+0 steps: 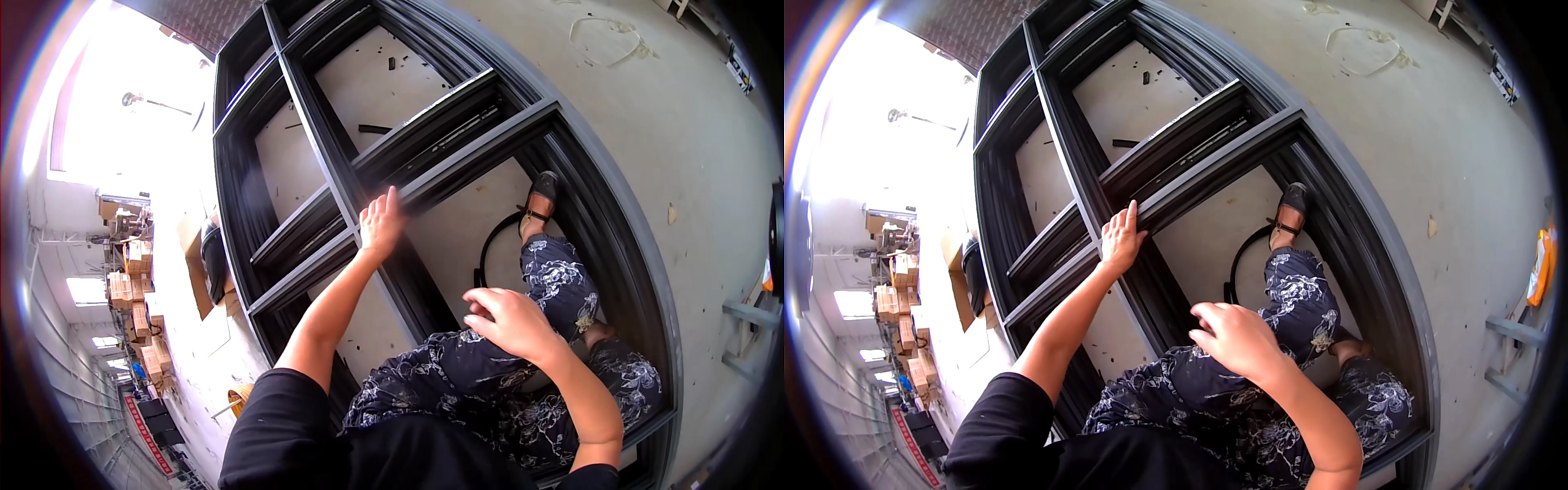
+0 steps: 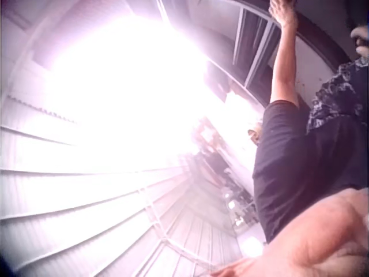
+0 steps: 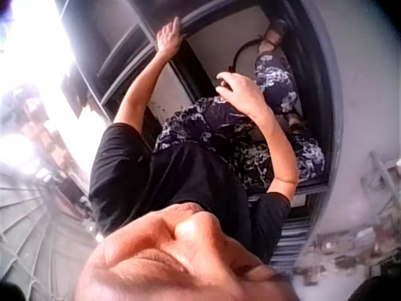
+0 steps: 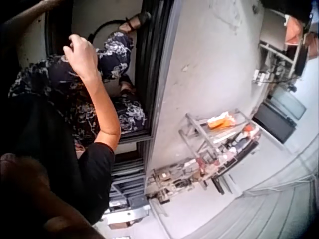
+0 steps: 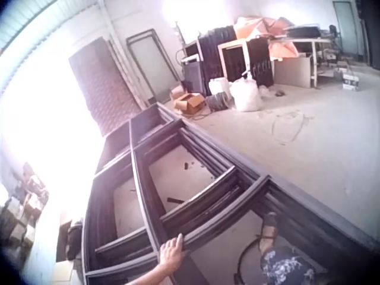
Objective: The person pushes a black rubber seal into the grooves of several metal frames by hand and trims the seal using scissors.
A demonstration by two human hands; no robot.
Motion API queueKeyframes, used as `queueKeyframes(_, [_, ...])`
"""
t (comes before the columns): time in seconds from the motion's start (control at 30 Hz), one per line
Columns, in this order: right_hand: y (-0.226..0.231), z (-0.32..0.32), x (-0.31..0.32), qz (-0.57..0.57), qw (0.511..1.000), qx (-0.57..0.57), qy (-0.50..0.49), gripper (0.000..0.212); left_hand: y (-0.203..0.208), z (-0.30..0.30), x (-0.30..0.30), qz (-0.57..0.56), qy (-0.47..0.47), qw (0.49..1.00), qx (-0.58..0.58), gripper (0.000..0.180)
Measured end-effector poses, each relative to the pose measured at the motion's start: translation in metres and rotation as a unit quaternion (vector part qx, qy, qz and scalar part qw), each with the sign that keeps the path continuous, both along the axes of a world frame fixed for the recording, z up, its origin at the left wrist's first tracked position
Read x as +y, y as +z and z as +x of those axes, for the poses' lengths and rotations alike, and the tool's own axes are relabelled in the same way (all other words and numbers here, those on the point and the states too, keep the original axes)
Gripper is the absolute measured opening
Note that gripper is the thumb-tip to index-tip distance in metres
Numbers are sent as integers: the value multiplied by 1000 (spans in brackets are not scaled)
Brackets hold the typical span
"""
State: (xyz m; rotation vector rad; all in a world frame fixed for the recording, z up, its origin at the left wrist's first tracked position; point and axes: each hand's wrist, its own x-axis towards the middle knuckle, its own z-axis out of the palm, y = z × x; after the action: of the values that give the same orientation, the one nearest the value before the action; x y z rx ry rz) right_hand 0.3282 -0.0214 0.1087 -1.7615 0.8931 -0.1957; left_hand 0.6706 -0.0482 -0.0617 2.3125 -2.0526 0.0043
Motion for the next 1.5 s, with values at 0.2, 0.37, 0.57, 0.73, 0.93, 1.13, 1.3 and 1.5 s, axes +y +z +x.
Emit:
queueKeyframes(0.2, [-3, -33, 23, 82, 979, -121, -141, 26, -3, 23, 8, 39, 35, 999, 0, 84])
queueKeyframes(0.37, [-17, -32, 22, 126, 946, -192, -231, 21, 8, 4, 8, 35, 21, 999, -7, 94])
queueKeyframes(0.57, [-18, -33, 17, 131, 949, -186, -219, 21, -8, 3, 10, 0, 36, 998, -43, 89])
queueKeyframes(0.73, [-22, -27, 19, 58, 957, -164, -233, 20, -12, -4, 17, -123, -9, 989, -83, 74])
queueKeyframes(0.93, [-21, -22, 21, -24, 968, -111, -225, 19, 2, -10, 30, -64, 93, 990, -90, 49])
queueKeyframes(1.13, [-15, -19, 20, -79, 970, -86, -214, 19, 4, 4, 28, -49, 73, 993, -83, 43])
queueKeyframes(1.3, [-19, -20, 22, -115, 973, -57, -191, 19, 33, 3, 13, -51, 83, 995, -10, 60])
queueKeyframes(1.5, [-21, -18, 24, -141, 971, -53, -184, 18, 32, 31, -18, 126, 98, 984, 81, 51])
